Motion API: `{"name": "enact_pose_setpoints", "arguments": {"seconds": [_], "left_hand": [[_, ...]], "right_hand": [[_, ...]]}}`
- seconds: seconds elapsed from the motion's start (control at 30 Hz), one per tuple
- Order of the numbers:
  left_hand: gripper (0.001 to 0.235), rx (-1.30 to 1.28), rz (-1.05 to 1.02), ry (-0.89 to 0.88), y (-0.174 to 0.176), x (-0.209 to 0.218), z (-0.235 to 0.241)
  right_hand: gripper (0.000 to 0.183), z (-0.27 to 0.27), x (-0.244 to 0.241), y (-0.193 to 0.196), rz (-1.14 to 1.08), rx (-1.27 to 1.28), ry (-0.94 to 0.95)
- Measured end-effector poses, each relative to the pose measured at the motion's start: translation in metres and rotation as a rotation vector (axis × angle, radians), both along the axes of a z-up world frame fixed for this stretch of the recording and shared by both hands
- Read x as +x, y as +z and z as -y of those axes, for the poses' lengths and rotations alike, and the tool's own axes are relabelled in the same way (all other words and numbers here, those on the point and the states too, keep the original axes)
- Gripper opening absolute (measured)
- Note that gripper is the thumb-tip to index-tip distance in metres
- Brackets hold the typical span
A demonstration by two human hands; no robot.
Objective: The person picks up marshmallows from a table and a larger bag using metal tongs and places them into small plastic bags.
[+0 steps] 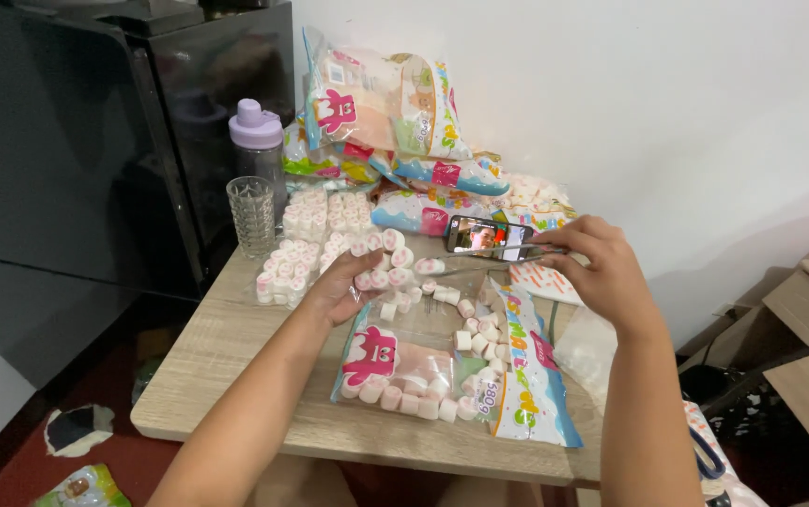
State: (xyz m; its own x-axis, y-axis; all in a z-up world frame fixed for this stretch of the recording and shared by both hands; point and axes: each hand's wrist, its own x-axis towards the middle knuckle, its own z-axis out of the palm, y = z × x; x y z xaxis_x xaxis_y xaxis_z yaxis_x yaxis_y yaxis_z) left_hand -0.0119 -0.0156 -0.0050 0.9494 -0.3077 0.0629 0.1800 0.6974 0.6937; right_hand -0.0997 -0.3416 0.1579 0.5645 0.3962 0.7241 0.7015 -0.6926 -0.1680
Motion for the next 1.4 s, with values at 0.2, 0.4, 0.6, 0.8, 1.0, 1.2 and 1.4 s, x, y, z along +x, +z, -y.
{"name": "enact_pose_setpoints", "arguments": {"seconds": [0.2,0.4,0.6,0.8,1.0,1.2,1.4], "left_hand": [[0.029,-0.008,0.045,-0.07,0.017,-0.014,0.004],[0.034,-0.032,0.062,-0.084,-0.002,0.006,0.0],[0.043,0.046,0.103,-0.121,0.01,-0.004,-0.002],[0.034,-0.033,0.07,-0.106,0.001,-0.002,0.003],[0.032,0.026,0.075,-0.114,0.016,-0.015,0.004],[0.031,0.04,0.072,-0.113,0.01,-0.013,0.006],[0.038,0.035,0.069,-0.079,0.013,-0.011,0.007]], "right_hand": [[0.02,-0.009,0.011,0.017,-0.07,-0.11,0.01],[0.027,-0.012,-0.004,0.039,-0.146,-0.091,-0.038],[0.02,0.01,-0.001,0.037,-0.011,-0.176,-0.081],[0.019,0.001,0.011,0.027,0.067,-0.235,-0.114],[0.017,-0.022,-0.001,0.03,-0.007,-0.245,-0.122],[0.019,-0.025,0.013,0.022,-0.045,-0.281,-0.086],[0.021,-0.028,0.013,0.004,0.135,-0.327,-0.253]]}}
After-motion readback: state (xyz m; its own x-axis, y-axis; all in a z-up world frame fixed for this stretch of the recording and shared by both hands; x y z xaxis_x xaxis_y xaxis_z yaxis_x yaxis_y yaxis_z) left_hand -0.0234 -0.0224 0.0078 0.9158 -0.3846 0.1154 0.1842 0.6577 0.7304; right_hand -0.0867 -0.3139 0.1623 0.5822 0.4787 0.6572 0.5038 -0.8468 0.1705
